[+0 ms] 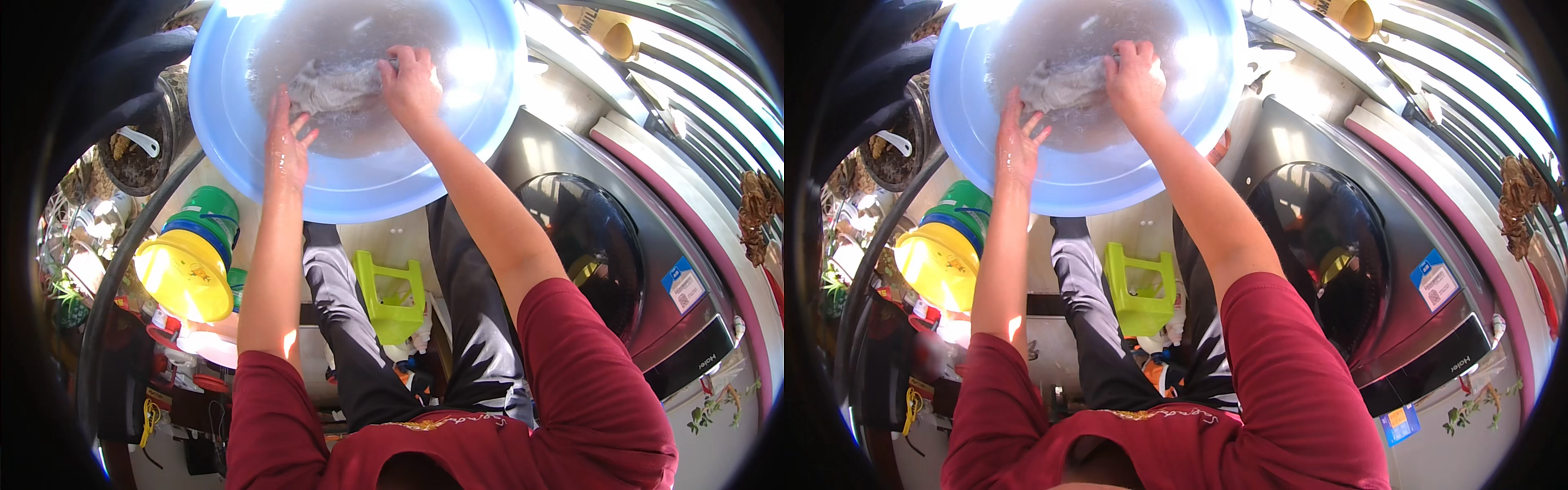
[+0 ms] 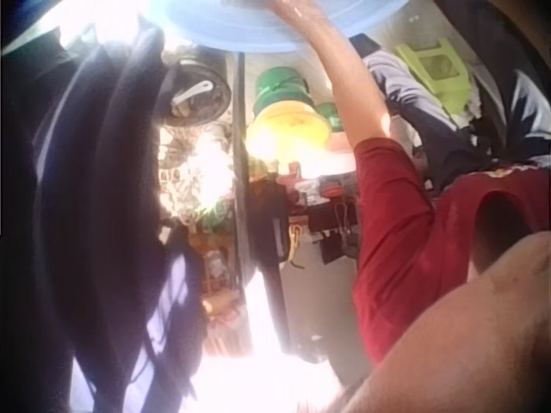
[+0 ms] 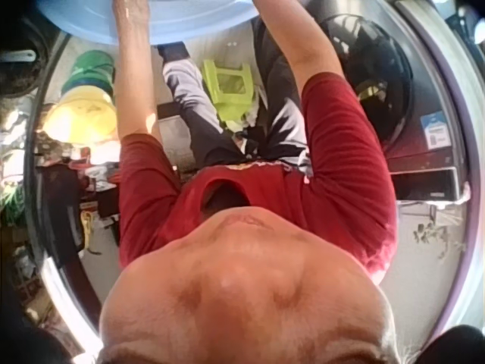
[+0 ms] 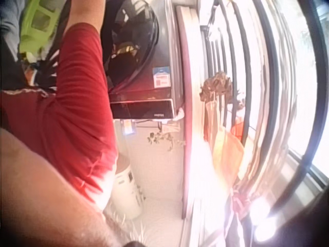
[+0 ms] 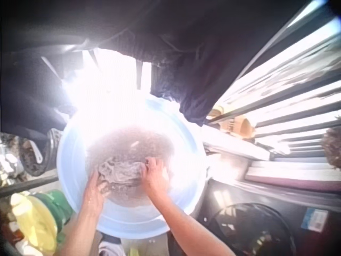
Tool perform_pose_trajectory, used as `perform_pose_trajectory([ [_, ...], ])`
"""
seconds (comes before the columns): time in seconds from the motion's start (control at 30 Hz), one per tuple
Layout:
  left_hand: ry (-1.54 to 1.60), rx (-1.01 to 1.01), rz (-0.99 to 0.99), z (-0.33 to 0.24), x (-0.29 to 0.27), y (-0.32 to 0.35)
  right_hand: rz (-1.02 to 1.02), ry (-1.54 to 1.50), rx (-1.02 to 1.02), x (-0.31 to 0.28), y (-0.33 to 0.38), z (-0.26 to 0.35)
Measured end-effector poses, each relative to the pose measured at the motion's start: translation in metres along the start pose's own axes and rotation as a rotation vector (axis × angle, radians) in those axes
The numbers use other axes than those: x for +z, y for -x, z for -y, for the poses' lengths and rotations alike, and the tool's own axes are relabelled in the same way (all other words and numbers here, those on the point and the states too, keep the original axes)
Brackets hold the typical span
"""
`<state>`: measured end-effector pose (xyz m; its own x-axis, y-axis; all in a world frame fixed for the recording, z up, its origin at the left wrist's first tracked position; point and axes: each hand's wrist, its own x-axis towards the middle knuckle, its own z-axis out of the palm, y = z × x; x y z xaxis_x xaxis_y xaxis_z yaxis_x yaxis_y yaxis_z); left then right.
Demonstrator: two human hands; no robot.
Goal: The person hand-washes clothes in a basin, wrings them out, and hangs them on a rack before cleaning a shoe and preparing more garments for washing.
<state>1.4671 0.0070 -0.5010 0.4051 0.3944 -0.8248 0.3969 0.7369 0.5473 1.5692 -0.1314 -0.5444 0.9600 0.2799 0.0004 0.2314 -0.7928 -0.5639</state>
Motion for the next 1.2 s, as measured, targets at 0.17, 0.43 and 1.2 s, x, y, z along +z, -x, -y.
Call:
perform_pose_trajectory([
  [0.17,0.021,-0.142,0.09,0.001,0.005,-0.01,0.324,-0.345,0.178,0.003,0.037,0.026],
  [0.43,0.152,-0.029,0.259,0.003,-0.003,-0.014,0.5,-0.547,-0.065,-0.08,0.068,0.146],
  [1.2,-0.06,-0.118,-0.021,0.005,0.007,-0.003,0.305,-0.346,0.425,0.006,0.041,0.017],
])
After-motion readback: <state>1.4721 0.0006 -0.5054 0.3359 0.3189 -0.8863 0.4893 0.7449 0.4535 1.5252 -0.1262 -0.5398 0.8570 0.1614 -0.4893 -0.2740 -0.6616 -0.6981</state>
